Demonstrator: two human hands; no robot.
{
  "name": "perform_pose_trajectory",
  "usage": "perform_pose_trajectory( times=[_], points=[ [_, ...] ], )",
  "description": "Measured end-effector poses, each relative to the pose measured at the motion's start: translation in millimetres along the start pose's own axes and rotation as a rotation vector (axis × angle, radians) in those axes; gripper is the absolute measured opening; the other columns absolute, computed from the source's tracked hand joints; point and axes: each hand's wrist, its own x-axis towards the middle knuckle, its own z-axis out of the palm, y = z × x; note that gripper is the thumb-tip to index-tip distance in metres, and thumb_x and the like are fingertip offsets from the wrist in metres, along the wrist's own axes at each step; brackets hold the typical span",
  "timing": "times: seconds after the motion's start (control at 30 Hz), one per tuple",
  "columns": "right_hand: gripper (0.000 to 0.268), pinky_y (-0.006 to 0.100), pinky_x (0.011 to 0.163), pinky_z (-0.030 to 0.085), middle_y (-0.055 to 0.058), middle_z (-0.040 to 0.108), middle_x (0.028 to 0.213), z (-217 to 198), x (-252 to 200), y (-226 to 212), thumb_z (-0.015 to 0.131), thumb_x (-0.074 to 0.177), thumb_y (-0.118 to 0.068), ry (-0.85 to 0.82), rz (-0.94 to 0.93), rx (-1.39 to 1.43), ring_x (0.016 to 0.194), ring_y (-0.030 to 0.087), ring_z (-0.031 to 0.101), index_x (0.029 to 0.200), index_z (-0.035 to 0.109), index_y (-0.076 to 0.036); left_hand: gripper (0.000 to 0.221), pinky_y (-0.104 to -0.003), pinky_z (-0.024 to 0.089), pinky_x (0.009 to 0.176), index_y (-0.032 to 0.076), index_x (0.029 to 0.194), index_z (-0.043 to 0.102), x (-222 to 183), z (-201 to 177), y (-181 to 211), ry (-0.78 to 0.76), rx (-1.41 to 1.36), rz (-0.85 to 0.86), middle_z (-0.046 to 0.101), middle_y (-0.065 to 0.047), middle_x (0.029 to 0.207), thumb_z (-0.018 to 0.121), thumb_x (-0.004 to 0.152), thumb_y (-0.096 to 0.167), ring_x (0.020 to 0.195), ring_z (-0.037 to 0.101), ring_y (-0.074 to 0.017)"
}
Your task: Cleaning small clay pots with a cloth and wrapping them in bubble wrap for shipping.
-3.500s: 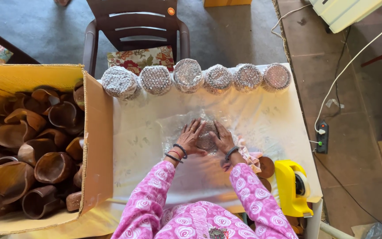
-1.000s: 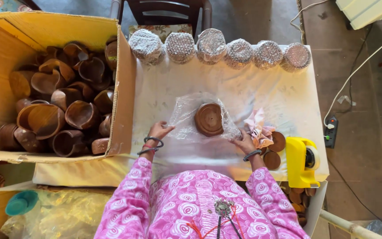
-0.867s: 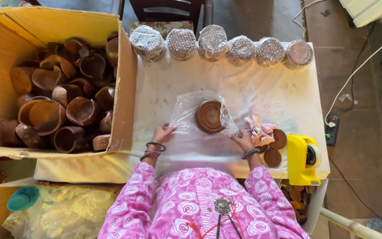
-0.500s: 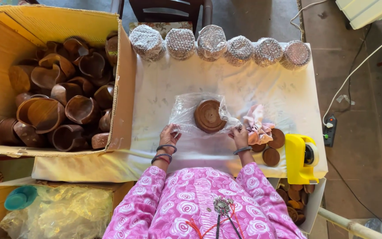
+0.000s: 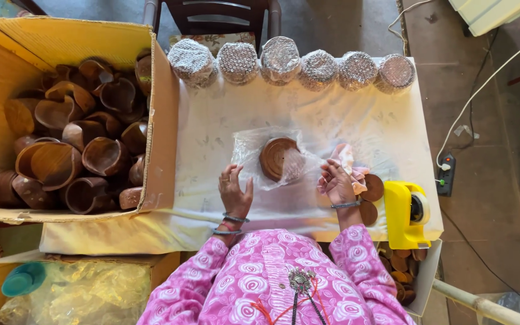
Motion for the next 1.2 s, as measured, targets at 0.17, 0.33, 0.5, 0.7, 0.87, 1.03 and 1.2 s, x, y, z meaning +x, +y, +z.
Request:
perform_pose_trajectory(
  times=[0.17,0.33,0.5,0.7,0.87,1.03,1.2],
  points=[
    [0.016,0.033,0.068,0.061,0.011,0.074,0.099,-76,21,60,0.064,0.103,-0.005,0.179,-0.247,-0.236,0.075,0.016,0.065,0.119,0.065,-0.004,0.046,-0.044,0.046,0.108,0.003,0.129,0.058,-16,15,-85,0.224,-0.032,-0.154,0.054,-0.014,0.133,0.076,0.089,0.017,0.125,0.054,-0.0305],
    [0.027,0.031,0.077,0.059,0.009,0.073,0.108,-54,-12,105,0.076,0.093,-0.011,0.172,-0.489,-0.959,0.095,0.017,0.069,0.120,0.073,-0.005,0.064,-0.038,0.052,0.085,0.004,0.138,0.049,-37,41,-141,0.025,-0.421,-0.746,0.060,-0.016,0.123,0.079,0.088,0.032,0.102,0.062,-0.0234],
    [0.057,0.045,0.106,0.044,0.010,0.065,0.128,57,-37,65,0.086,0.075,-0.027,0.010,-0.983,-1.463,0.121,0.029,0.059,0.126,0.069,-0.005,0.100,-0.039,0.060,0.069,0.010,0.151,0.030,-32,78,-126,-0.339,-0.628,-0.986,0.058,-0.006,0.125,0.087,0.075,0.038,0.098,0.065,-0.0187],
    [0.049,0.044,0.102,0.042,0.001,0.063,0.129,77,-1,61,0.085,0.074,-0.033,-0.108,-0.899,-1.660,0.129,0.025,0.051,0.120,0.075,-0.019,0.074,-0.032,0.057,0.062,0.002,0.137,0.053,18,117,-106,-0.167,-0.744,-1.010,0.066,-0.010,0.120,0.089,0.081,0.033,0.082,0.069,-0.0180],
    [0.057,0.046,0.096,0.042,0.004,0.062,0.124,101,8,41,0.088,0.066,-0.039,-0.075,-0.868,-1.575,0.119,0.028,0.051,0.117,0.075,-0.016,0.026,-0.030,0.056,0.063,0.010,0.107,0.075,59,132,-40,-0.228,-0.503,-0.519,0.076,-0.005,0.084,0.077,0.086,0.024,0.072,0.069,-0.0144],
    [0.048,0.043,0.099,0.045,0.002,0.063,0.118,102,35,39,0.089,0.067,-0.038,-0.056,-0.852,-1.562,0.115,0.028,0.053,0.111,0.079,-0.020,0.021,-0.033,0.059,0.074,0.008,0.103,0.075,75,142,-20,-0.207,-0.389,-0.288,0.077,-0.011,0.096,0.078,0.085,0.018,0.082,0.076,-0.0214],
    [0.047,0.040,0.100,0.048,0.002,0.064,0.119,104,39,25,0.091,0.069,-0.038,-0.073,-0.680,-1.569,0.117,0.028,0.056,0.110,0.077,-0.019,0.023,-0.033,0.060,0.076,0.009,0.105,0.075,78,118,-27,-0.182,-0.355,-0.307,0.079,-0.010,0.097,0.075,0.086,0.020,0.085,0.077,-0.0210]
  ],
)
